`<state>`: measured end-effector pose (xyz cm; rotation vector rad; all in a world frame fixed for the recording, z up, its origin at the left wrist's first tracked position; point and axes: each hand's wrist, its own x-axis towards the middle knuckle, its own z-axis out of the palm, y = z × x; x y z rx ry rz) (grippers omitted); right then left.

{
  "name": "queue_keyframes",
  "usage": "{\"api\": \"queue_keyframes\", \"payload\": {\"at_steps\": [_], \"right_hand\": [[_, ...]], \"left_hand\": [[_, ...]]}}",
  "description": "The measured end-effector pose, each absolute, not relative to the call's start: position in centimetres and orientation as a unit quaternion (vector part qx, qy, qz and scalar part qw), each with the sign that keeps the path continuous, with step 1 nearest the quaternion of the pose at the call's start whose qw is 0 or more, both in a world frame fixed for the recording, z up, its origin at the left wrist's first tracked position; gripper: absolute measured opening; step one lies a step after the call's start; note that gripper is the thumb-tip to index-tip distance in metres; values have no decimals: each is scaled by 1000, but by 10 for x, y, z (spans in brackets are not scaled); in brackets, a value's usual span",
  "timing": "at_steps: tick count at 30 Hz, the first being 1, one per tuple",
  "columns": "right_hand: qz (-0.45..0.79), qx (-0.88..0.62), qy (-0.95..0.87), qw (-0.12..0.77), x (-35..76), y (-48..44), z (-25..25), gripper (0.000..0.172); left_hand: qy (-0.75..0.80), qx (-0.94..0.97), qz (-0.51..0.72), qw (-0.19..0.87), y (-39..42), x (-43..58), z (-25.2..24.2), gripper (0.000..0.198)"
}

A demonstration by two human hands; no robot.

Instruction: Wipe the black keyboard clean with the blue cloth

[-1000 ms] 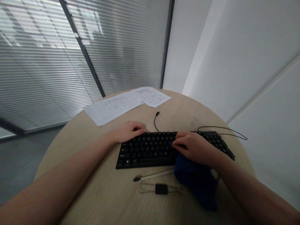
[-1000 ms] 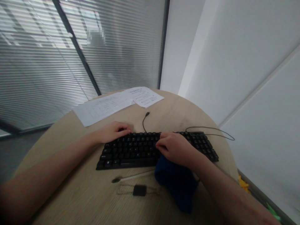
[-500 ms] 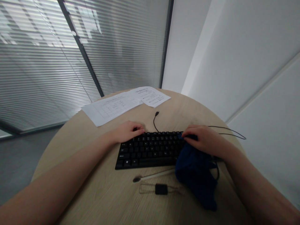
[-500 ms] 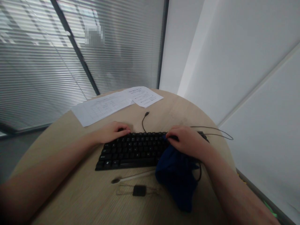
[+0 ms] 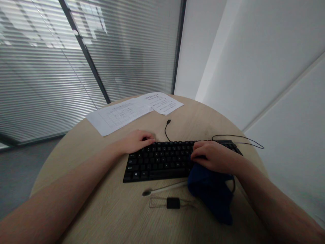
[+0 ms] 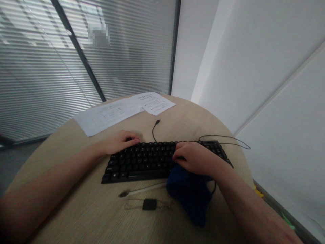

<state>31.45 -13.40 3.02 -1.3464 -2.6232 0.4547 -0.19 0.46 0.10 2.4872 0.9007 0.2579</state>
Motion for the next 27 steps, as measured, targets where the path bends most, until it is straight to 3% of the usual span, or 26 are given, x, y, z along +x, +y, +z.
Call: {"api": "queue_keyframes", "payload": {"at_steps": [27], "right_hand": [[140,-481,-861,84,311,-132,29,19]], "left_hand": [[324,908,102,245,6,-2,0,43]]}}
